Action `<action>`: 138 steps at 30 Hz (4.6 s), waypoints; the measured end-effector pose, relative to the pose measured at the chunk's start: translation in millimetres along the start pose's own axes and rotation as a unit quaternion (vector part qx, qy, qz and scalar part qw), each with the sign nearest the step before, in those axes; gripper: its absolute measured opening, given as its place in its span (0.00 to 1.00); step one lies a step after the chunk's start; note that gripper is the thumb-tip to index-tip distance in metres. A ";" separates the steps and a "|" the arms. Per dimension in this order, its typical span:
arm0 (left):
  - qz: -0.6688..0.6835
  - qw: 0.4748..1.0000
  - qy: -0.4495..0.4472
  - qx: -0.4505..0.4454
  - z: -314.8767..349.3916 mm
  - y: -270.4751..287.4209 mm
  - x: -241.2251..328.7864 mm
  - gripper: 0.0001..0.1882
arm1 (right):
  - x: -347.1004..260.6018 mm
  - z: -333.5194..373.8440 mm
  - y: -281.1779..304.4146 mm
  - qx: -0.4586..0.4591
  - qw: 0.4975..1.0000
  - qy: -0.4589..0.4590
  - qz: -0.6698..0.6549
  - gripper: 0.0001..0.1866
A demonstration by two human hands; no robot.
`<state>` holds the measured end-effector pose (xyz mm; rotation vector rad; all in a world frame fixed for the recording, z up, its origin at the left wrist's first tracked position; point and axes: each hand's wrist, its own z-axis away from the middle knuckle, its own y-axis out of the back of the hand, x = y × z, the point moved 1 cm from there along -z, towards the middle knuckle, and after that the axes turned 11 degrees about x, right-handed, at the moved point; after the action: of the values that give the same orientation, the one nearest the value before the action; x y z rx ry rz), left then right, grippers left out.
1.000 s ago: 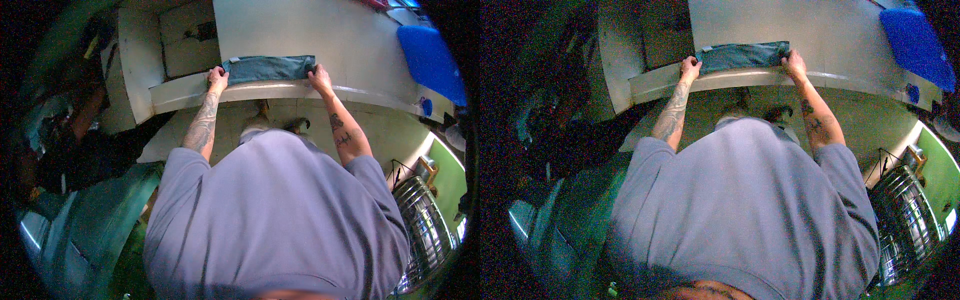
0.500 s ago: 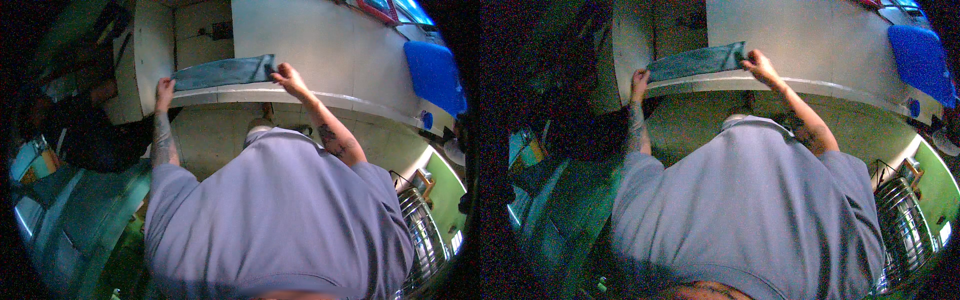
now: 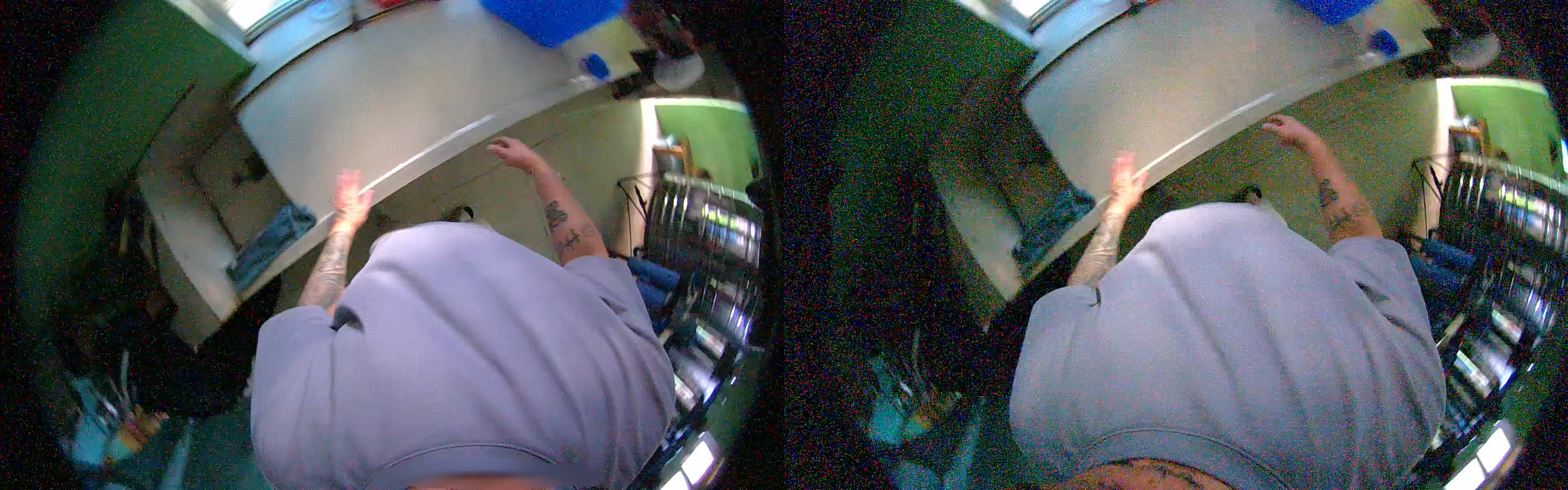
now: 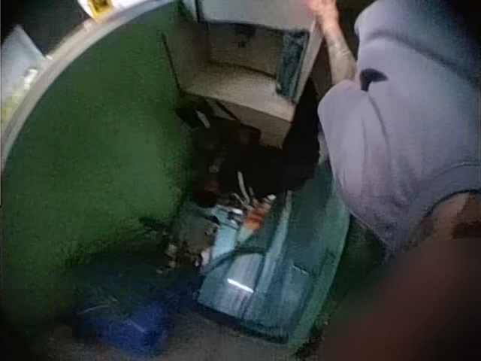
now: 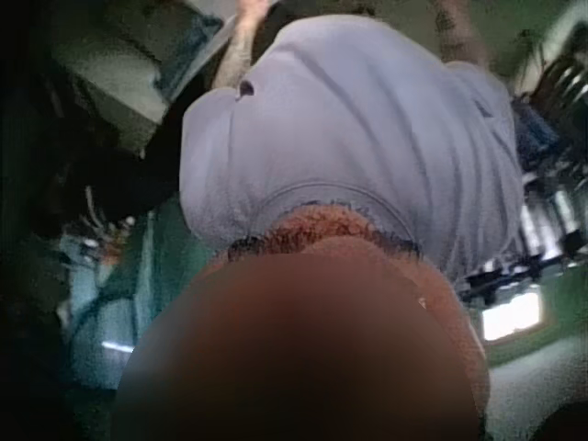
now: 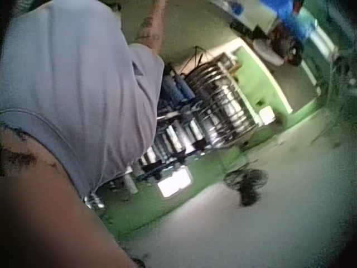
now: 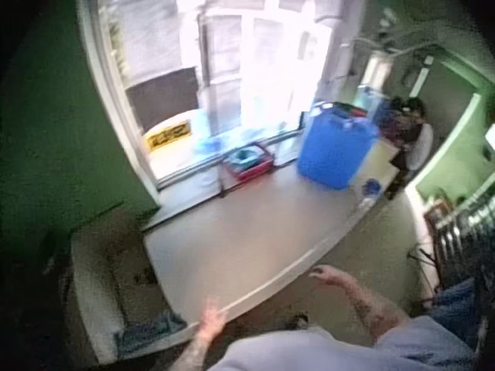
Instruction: The person wipes a countertop with a cloth, then assembles a blue water dispenser by attaching a green mesh filter and using a red heat gun to secure it. They fill the dispenser with water from a tap and place a lid on top.
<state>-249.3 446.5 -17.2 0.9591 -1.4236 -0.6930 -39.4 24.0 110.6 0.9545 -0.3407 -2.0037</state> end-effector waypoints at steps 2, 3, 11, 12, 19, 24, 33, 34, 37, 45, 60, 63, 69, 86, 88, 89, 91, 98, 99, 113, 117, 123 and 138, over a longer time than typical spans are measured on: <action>0.179 0.975 -0.008 -0.131 -40.5 -22.5 86.5 0.36 | 75.4 33.5 75.0 -0.047 0.893 0.008 -0.448 0.37; 0.229 0.960 -0.057 -0.149 -62.3 -29.6 118.5 0.35 | 124.7 44.6 102.0 0.062 0.883 -0.093 -0.457 0.37; 0.233 0.923 -0.020 -0.307 -135.5 -107.0 209.3 0.26 | 466.5 156.6 23.1 0.212 0.936 -0.222 -0.174 0.16; 0.223 0.924 0.042 -0.307 -133.7 -120.6 210.0 0.25 | 483.5 170.5 -4.8 0.215 0.951 -0.153 -0.163 0.13; 0.220 0.921 0.066 -0.315 -140.6 -167.9 277.7 0.26 | 525.0 228.1 -112.4 0.116 0.875 -0.328 -0.337 0.21; 0.211 0.933 0.047 -0.288 -204.3 -194.5 343.1 0.30 | 537.8 173.6 -38.1 0.245 0.831 -0.316 -0.386 0.19; 0.262 0.949 -0.091 0.151 -437.4 -176.7 483.4 0.36 | 515.9 53.4 141.5 0.254 0.863 -0.222 -0.376 0.16; 0.327 0.920 -0.078 0.203 -466.7 -161.2 502.8 0.37 | 517.1 49.6 160.5 0.248 0.866 -0.228 -0.370 0.16; 0.330 0.869 -0.105 0.352 -547.8 -116.1 550.4 0.32 | 528.1 37.5 208.6 0.210 0.872 -0.285 -0.337 0.16; 0.185 0.869 -0.075 0.452 -635.8 -129.4 588.9 0.25 | 546.0 -93.2 346.1 0.307 0.910 -0.226 -0.163 0.22; 0.115 0.881 -0.147 0.436 -635.7 -133.4 577.1 0.30 | 320.0 -366.2 531.9 0.292 0.953 -0.060 0.058 0.38; 0.169 0.891 -0.112 0.406 -633.5 -134.6 575.1 0.30 | 322.6 -400.1 547.3 0.221 0.974 -0.009 0.048 0.25; 0.277 0.907 -0.035 0.314 -626.0 -117.8 587.5 0.30 | 291.5 -436.6 546.1 0.235 0.957 0.165 0.041 0.19; 0.132 0.854 0.042 0.502 -613.4 -167.5 672.9 0.42 | 96.1 -499.5 716.8 0.376 0.846 0.376 0.036 0.32; 0.136 0.850 0.020 0.508 -612.3 -167.3 671.5 0.40 | 90.5 -496.6 732.5 0.363 0.850 0.353 0.144 0.32; 0.127 0.846 -0.008 0.518 -610.6 -166.5 672.0 0.40 | 88.9 -493.6 736.4 0.354 0.845 0.360 0.178 0.32; 0.128 0.851 0.016 0.509 -606.6 -165.5 672.6 0.39 | 85.7 -485.7 741.3 0.317 0.845 0.344 0.258 0.30; 0.113 0.841 -0.034 0.529 -603.8 -166.3 665.3 0.37 | 54.8 -427.7 810.6 0.070 0.778 0.383 0.493 0.19; 0.120 0.844 -0.031 0.522 -603.7 -167.9 663.6 0.36 | 51.2 -422.6 823.5 -0.019 0.771 0.391 0.502 0.19; 0.175 0.839 0.127 0.500 -588.5 -171.9 689.4 0.36 | 69.7 -537.6 792.4 0.255 0.717 0.570 0.311 0.07; 0.295 0.781 0.165 0.525 -582.8 -186.1 734.3 0.36 | 66.2 -516.7 810.5 0.214 0.701 0.627 0.263 0.08; 0.343 0.690 0.255 0.585 -563.7 -245.5 793.4 0.29 | 62.5 -492.0 820.1 0.166 0.758 0.625 0.081 0.16; 0.494 0.776 0.179 0.348 -709.9 -313.5 852.0 0.23 | 77.3 -432.8 811.7 -0.226 0.816 0.512 -0.145 0.07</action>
<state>554.1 -350.8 199.5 0.6556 -1.5837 0.8265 733.6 -466.1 230.6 1.6396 0.8827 -1.4058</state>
